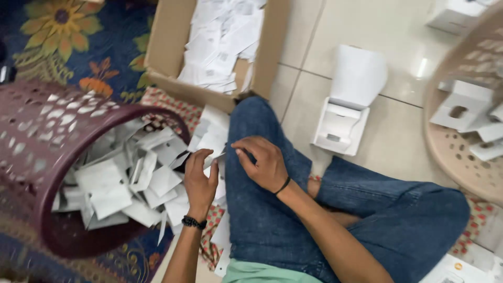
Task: The person places leaflets and small items into product boxes.
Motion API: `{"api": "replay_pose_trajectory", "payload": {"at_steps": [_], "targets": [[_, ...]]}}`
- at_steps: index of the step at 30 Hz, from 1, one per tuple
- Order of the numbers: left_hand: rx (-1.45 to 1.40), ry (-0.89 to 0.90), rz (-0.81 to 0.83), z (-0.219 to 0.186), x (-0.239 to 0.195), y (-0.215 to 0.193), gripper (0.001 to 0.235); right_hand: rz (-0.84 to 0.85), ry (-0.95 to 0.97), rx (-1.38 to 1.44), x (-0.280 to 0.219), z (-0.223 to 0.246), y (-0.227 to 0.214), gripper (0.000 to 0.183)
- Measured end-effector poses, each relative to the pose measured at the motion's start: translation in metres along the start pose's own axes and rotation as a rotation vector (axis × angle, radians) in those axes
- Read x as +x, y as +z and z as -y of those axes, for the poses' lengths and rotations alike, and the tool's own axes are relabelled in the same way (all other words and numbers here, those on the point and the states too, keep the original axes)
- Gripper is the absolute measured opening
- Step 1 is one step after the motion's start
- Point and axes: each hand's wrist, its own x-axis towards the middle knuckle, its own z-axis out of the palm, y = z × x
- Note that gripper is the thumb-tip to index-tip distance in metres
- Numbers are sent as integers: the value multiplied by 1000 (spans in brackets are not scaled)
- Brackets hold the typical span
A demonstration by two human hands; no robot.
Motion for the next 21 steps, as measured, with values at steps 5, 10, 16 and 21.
{"api": "replay_pose_trajectory", "payload": {"at_steps": [5,10,16,21], "targets": [[-97,-285,33,59,-15,5,31,175,-22,120,2,19,62,14],[10,-212,10,88,8,41,37,302,-223,-81,-2,13,62,17],[228,-98,136,125,45,89,53,298,-112,-65,2,13,59,16],[91,-165,25,87,49,37,28,231,-115,-22,1,3,58,15]]}}
